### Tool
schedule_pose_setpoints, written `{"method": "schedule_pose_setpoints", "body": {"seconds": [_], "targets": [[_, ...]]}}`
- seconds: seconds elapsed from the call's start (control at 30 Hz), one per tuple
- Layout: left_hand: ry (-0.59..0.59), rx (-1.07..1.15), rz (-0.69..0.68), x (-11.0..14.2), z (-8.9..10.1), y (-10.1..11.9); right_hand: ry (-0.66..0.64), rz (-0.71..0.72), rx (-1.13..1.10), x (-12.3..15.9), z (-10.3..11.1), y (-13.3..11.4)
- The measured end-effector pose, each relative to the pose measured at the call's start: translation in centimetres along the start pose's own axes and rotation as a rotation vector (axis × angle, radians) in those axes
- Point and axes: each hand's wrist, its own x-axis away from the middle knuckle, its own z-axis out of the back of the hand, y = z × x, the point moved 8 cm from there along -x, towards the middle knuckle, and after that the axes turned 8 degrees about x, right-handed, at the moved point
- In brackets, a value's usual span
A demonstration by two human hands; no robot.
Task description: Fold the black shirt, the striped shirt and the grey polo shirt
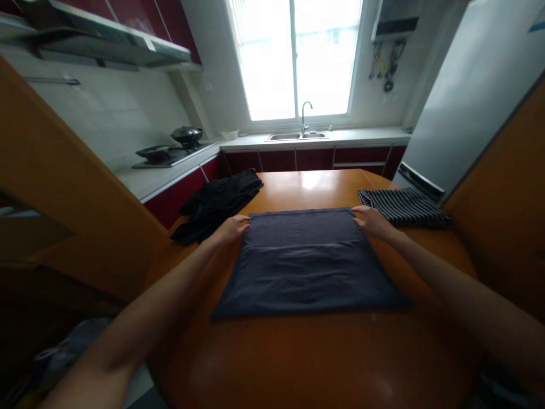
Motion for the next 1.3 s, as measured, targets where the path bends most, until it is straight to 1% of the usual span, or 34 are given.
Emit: {"method": "schedule_pose_setpoints", "body": {"seconds": [0.1,0.23,0.4,0.53,0.63,0.73,0.8,0.93,1.03,1.13,1.3], "targets": [[-0.050,-0.018,0.011,-3.7,-0.1,0.4,-0.154,-0.002,0.080,-4.1,-1.2,0.3],[-0.112,-0.043,0.053,-6.7,-1.3,-0.1,-0.262,0.005,0.108,-7.4,-3.4,0.9],[-0.172,-0.088,0.145,-9.0,-1.6,-2.4,-0.391,-0.016,0.115,-9.7,-5.9,2.5],[-0.289,-0.077,0.233,-10.1,-1.9,-4.4,-0.471,-0.053,0.110,-11.2,-6.8,3.9],[-0.375,-0.060,0.265,-10.8,-2.2,-5.3,-0.542,-0.069,0.090,-11.8,-7.2,4.8],[-0.436,-0.037,0.277,-11.3,-2.5,-5.7,-0.576,-0.072,0.069,-12.3,-7.2,5.3],[-0.454,-0.010,0.273,-11.6,-2.6,-5.6,-0.594,-0.064,0.048,-12.6,-7.2,5.4],[-0.469,0.070,0.250,-11.8,-2.6,-4.9,-0.617,-0.045,-0.007,-12.7,-6.9,5.2],[-0.460,0.127,0.219,-11.4,-2.3,-4.0,-0.592,-0.033,-0.045,-12.5,-6.2,4.8],[-0.400,0.172,0.173,-10.9,-1.2,-2.9,-0.537,-0.023,-0.073,-12.2,-4.9,4.5],[-0.223,0.227,0.099,-9.3,2.1,-1.1,-0.399,-0.001,-0.145,-11.7,-1.6,4.4]]}}
